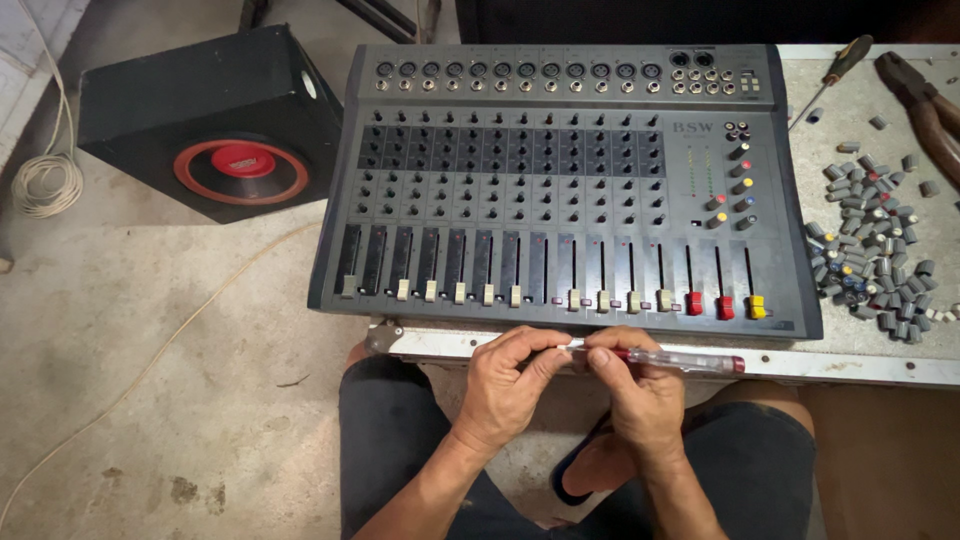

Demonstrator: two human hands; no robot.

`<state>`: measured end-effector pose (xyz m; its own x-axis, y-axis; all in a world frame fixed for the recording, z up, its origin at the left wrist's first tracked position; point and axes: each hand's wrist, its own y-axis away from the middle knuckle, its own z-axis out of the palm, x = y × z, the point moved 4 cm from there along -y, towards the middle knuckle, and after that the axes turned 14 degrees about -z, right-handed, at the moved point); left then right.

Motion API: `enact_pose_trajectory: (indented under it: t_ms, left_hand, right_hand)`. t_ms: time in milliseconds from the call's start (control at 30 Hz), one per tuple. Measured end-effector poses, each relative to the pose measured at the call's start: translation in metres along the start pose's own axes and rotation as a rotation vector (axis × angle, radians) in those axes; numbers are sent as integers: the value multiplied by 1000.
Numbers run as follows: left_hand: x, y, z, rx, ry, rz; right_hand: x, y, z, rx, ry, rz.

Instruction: The person sits at a workbench in front of an audio mixing console and uses a screwdriver to work on the fader area, handling small fader knob caps by hand. Many removed fader caps lie in a pile on the bench beside pliers and other tools as the person continues working on the mixer.

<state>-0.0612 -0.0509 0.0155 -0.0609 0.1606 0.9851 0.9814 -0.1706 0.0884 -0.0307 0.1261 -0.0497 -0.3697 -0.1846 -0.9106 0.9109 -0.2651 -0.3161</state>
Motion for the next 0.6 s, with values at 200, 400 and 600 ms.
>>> enact_pose_trajectory:
  t_ms: [200, 400, 600]
  left_hand:
    - [1, 0, 0, 18, -4, 22]
    - [-1, 0, 0, 28, -15, 0]
    - [-21, -4, -2, -10, 182, -110]
  right_hand:
    - [6, 3, -3, 25, -7, 9]
    - [4, 2, -1, 13, -50, -13]
    - [4, 0, -6, 57, -160, -30]
